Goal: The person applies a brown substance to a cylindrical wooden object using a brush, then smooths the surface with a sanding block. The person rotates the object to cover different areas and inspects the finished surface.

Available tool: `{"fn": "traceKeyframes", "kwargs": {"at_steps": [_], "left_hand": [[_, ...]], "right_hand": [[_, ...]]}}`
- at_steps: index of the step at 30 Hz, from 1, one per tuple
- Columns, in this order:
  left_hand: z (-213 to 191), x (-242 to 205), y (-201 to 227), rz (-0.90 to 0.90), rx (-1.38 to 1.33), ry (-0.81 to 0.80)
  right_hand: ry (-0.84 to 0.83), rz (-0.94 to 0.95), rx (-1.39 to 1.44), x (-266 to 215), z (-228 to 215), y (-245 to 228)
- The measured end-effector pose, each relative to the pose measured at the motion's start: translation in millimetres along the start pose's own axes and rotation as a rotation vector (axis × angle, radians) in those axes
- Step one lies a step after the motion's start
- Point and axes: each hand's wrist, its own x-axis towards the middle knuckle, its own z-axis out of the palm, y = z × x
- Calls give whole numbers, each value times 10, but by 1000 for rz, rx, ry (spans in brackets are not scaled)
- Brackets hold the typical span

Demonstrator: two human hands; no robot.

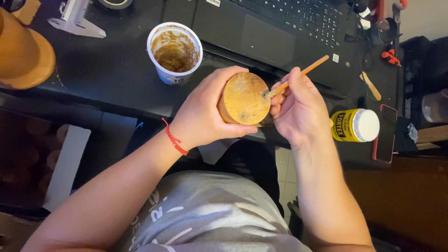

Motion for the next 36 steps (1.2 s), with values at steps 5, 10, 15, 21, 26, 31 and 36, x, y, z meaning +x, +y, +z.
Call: {"fn": "traceKeyframes", "kwargs": {"at_steps": [5, 10, 15, 21, 26, 31, 36], "left_hand": [[2, 5, -9, 9, -23, 3], [-7, 7, -27, 46, -27, 1], [-4, 17, -29, 29, -29, -4], [-7, 12, -37, 22, -22, -4], [-25, 26, -14, 14, -24, -25], [-9, 30, -26, 17, -25, -24], [-18, 35, -19, 7, -11, -34]], "right_hand": [[38, 57, 44, 37, 1, 34], [39, 17, 50, 22, -13, 60], [-220, -426, -166, -33, -36, 39], [-290, -645, -295, 2, -192, 135], [-362, -610, -252, 18, -285, 171], [-399, -569, -234, 51, -326, 97], [-418, -557, -161, 62, -300, 99]]}}
